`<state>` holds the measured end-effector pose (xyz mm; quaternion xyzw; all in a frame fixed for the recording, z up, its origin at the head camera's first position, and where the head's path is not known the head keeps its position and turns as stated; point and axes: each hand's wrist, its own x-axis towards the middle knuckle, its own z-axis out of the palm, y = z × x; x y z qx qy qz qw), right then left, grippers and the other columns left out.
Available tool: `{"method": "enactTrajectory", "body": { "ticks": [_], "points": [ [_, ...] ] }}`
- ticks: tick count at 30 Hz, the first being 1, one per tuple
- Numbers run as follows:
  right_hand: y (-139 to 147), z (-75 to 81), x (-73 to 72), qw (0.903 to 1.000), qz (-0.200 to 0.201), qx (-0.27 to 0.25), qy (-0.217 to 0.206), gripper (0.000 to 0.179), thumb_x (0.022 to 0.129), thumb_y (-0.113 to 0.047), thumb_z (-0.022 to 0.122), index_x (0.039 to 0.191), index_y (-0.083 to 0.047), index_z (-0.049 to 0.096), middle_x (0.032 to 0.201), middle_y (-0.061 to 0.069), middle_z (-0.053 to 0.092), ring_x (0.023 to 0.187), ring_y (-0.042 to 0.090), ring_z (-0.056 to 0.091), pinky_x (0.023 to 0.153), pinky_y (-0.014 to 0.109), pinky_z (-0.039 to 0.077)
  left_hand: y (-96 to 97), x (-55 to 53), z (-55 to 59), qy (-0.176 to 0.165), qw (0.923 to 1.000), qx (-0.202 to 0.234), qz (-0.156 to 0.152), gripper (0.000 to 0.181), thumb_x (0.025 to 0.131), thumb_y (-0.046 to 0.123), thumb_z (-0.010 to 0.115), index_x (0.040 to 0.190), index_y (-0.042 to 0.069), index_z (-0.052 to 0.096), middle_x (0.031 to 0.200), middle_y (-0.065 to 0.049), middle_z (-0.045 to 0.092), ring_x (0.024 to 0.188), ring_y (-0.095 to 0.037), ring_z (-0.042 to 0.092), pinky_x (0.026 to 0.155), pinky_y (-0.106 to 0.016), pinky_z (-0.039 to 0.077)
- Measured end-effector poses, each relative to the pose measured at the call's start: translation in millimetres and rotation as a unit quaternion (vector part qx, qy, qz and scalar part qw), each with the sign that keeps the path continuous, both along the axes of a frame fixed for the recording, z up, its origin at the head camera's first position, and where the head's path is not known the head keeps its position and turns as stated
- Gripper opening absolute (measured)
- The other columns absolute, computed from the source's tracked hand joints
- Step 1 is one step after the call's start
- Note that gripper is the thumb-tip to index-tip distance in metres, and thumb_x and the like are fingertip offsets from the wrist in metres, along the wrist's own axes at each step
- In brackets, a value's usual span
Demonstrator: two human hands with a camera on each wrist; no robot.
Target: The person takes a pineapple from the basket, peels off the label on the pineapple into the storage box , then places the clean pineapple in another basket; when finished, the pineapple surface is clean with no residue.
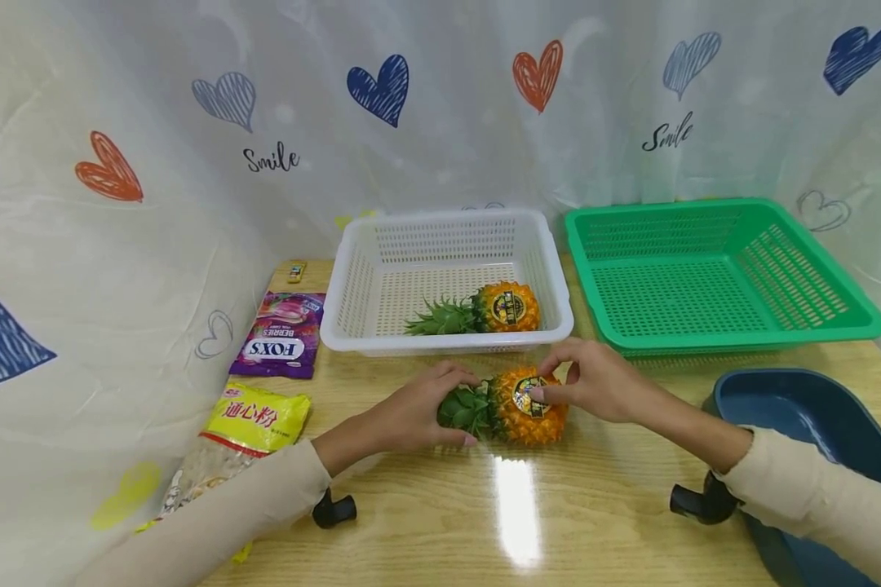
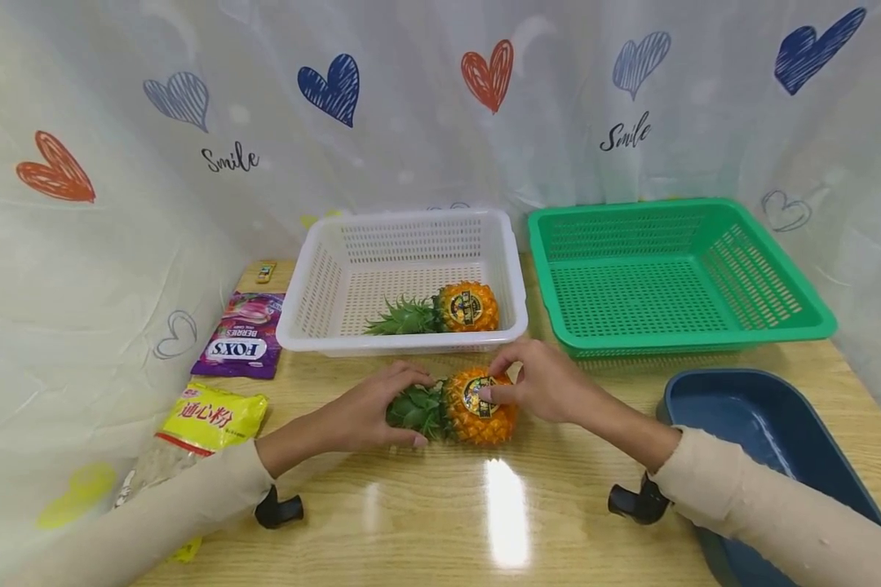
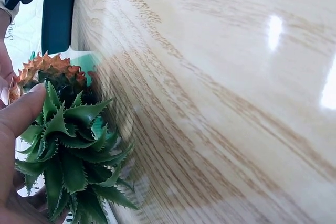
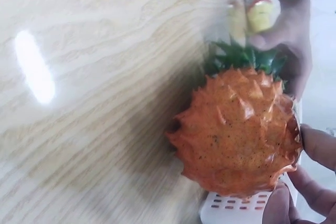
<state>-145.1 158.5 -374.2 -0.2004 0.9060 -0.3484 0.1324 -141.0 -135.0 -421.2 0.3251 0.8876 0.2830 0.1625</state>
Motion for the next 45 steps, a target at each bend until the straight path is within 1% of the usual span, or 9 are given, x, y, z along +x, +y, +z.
{"method": "enactTrajectory", "body": {
  "ticks": [6, 13, 15, 19, 23, 27, 31, 37, 45],
  "points": [
    [-1, 0.6, -0.9, 0.9982, -0.011, -0.028, -0.053, 0.028, 0.086, -0.028, 0.081, 0.103, -0.008, 0.071, 0.096, 0.007, 0.064, 0.059, 0.016, 0.053, 0.052, 0.031, 0.045, -0.2, 0.8, -0.1, 0.006, 1.0, -0.004, -0.002, 0.074, 0.084, 0.044, 0.081, 0.146, 0.019, 0.047, 0.149, -0.002, 0.043, 0.138, -0.025, 0.044, 0.108, -0.047, 0.045],
    [-1, 0.2, -0.1, 0.9969, -0.013, -0.043, -0.065, 0.021, 0.086, -0.024, 0.081, 0.096, -0.009, 0.069, 0.083, 0.007, 0.06, 0.056, 0.015, 0.048, 0.049, 0.029, 0.041, -1.1, 1.0, -0.5, -0.001, 0.9999, -0.011, -0.001, 0.075, 0.085, 0.046, 0.079, 0.147, 0.02, 0.046, 0.15, -0.002, 0.042, 0.139, -0.024, 0.044, 0.107, -0.047, 0.046],
    [-1, -0.6, 0.1, 0.9967, -0.01, -0.05, -0.064, 0.018, 0.087, -0.022, 0.08, 0.092, -0.01, 0.068, 0.081, 0.006, 0.061, 0.055, 0.015, 0.047, 0.049, 0.028, 0.039, -1.1, 1.0, -0.3, -0.003, 0.9999, -0.011, 0.0, 0.075, 0.085, 0.046, 0.08, 0.147, 0.021, 0.046, 0.15, -0.002, 0.042, 0.139, -0.025, 0.044, 0.108, -0.047, 0.046],
    [-1, -2.5, 1.5, 0.9962, 0.001, -0.07, -0.052, 0.012, 0.088, -0.018, 0.079, 0.088, -0.012, 0.069, 0.088, 0.005, 0.064, 0.058, 0.017, 0.054, 0.051, 0.028, 0.04, -0.9, 0.9, 0.0, -0.006, 0.9999, -0.009, 0.0, 0.074, 0.085, 0.045, 0.08, 0.147, 0.021, 0.046, 0.149, -0.002, 0.042, 0.138, -0.025, 0.044, 0.107, -0.047, 0.046],
    [-1, -3.4, 3.3, 0.9964, 0.007, -0.082, -0.023, 0.008, 0.089, -0.016, 0.078, 0.086, -0.014, 0.07, 0.089, 0.002, 0.065, 0.065, 0.015, 0.058, 0.055, 0.027, 0.044, -0.9, 0.7, -1.5, -0.006, 0.9999, -0.01, -0.001, 0.075, 0.085, 0.046, 0.08, 0.147, 0.021, 0.046, 0.149, -0.002, 0.043, 0.138, -0.024, 0.045, 0.107, -0.048, 0.046],
    [-2, -1.6, 4.1, 0.9951, 0.02, -0.097, 0.003, 0.007, 0.09, -0.014, 0.077, 0.087, -0.014, 0.071, 0.084, 0.0, 0.066, 0.065, 0.011, 0.057, 0.057, 0.027, 0.046, -1.0, 0.2, -2.9, -0.007, 0.9999, -0.011, 0.001, 0.076, 0.085, 0.047, 0.079, 0.147, 0.021, 0.046, 0.15, -0.002, 0.042, 0.139, -0.025, 0.044, 0.107, -0.048, 0.046],
    [-3, 1.7, 4.1, 0.9938, 0.031, -0.107, 0.001, 0.008, 0.09, -0.014, 0.076, 0.087, -0.013, 0.069, 0.08, 0.0, 0.065, 0.062, 0.011, 0.057, 0.056, 0.026, 0.045, -1.1, 0.1, -2.4, -0.009, 0.9999, -0.011, 0.003, 0.075, 0.084, 0.047, 0.079, 0.147, 0.023, 0.046, 0.15, -0.001, 0.041, 0.139, -0.025, 0.043, 0.107, -0.049, 0.045],
    [-3, 3.4, 5.3, 0.9936, 0.031, -0.109, -0.009, 0.009, 0.09, -0.015, 0.077, 0.088, -0.013, 0.068, 0.08, 0.001, 0.063, 0.065, 0.011, 0.056, 0.056, 0.026, 0.045, -1.2, -0.7, -2.6, -0.007, 0.9999, -0.012, -0.001, 0.074, 0.085, 0.047, 0.079, 0.146, 0.021, 0.046, 0.148, -0.002, 0.043, 0.138, -0.025, 0.045, 0.107, -0.048, 0.046],
    [3, 6.6, 5.5, 0.9891, 0.039, -0.142, 0.009, 0.007, 0.092, -0.015, 0.074, 0.091, -0.013, 0.067, 0.082, 0.001, 0.062, 0.07, 0.013, 0.057, 0.056, 0.028, 0.046, -1.4, -1.4, -0.8, -0.009, 0.9998, -0.019, 0.001, 0.075, 0.085, 0.05, 0.078, 0.146, 0.022, 0.046, 0.148, -0.001, 0.043, 0.137, -0.024, 0.046, 0.106, -0.048, 0.046]
  ]
}}
